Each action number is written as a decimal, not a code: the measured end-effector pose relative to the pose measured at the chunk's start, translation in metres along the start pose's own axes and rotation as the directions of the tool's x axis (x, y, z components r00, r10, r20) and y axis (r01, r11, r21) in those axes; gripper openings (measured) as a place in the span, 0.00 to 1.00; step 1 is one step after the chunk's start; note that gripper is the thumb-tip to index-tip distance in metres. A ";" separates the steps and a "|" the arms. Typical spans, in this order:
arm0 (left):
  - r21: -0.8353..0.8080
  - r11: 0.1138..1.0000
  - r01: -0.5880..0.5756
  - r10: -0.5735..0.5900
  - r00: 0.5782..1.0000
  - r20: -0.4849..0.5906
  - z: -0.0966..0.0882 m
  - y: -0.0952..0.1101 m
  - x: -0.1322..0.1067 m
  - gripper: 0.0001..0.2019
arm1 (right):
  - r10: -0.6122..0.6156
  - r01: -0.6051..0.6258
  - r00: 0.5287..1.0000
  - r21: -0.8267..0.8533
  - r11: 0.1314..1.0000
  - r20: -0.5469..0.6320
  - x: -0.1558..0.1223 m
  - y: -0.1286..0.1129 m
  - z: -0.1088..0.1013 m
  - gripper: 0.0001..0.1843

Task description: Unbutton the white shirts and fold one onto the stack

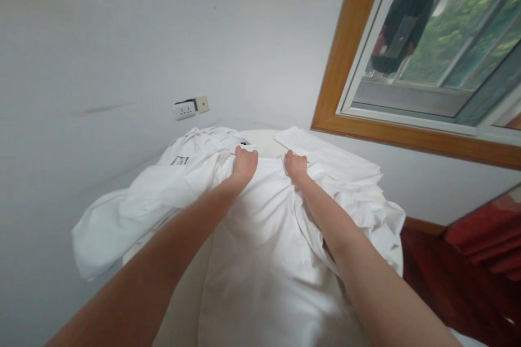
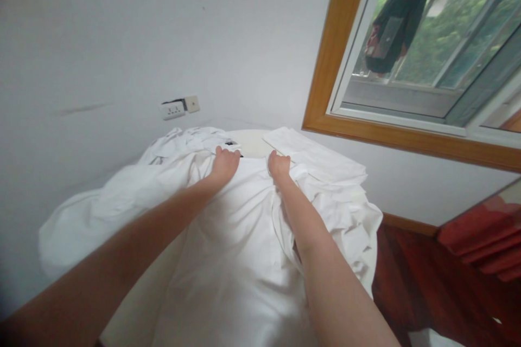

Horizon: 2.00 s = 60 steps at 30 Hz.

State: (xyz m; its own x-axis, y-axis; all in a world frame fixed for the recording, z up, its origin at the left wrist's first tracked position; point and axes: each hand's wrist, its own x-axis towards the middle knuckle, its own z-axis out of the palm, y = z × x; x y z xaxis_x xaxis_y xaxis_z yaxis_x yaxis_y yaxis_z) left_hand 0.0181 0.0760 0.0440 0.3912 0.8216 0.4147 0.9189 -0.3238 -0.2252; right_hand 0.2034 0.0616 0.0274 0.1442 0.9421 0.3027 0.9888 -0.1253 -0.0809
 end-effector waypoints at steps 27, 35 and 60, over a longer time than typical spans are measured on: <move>-0.414 0.878 -0.241 0.310 0.945 0.107 0.017 0.023 -0.078 0.26 | 0.104 -0.109 0.978 0.022 0.994 0.180 -0.054 0.107 -0.033 0.14; -0.427 0.865 -0.263 0.335 0.937 0.100 0.011 0.015 -0.079 0.24 | -0.119 0.114 0.993 0.185 0.976 0.020 -0.041 0.118 -0.069 0.11; -0.563 0.718 -0.409 0.329 0.913 -0.242 0.032 0.062 -0.006 0.15 | -0.313 0.312 0.902 0.053 0.949 0.296 -0.035 0.050 -0.037 0.19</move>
State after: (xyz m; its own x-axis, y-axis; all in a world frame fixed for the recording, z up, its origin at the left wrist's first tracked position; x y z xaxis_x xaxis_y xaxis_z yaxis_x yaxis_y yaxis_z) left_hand 0.0711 0.0657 -0.0006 0.6719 0.5296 0.5179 0.5287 -0.8325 0.1654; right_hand 0.2494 0.0105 0.0478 -0.1910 0.9814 0.0170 0.9810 0.1915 -0.0322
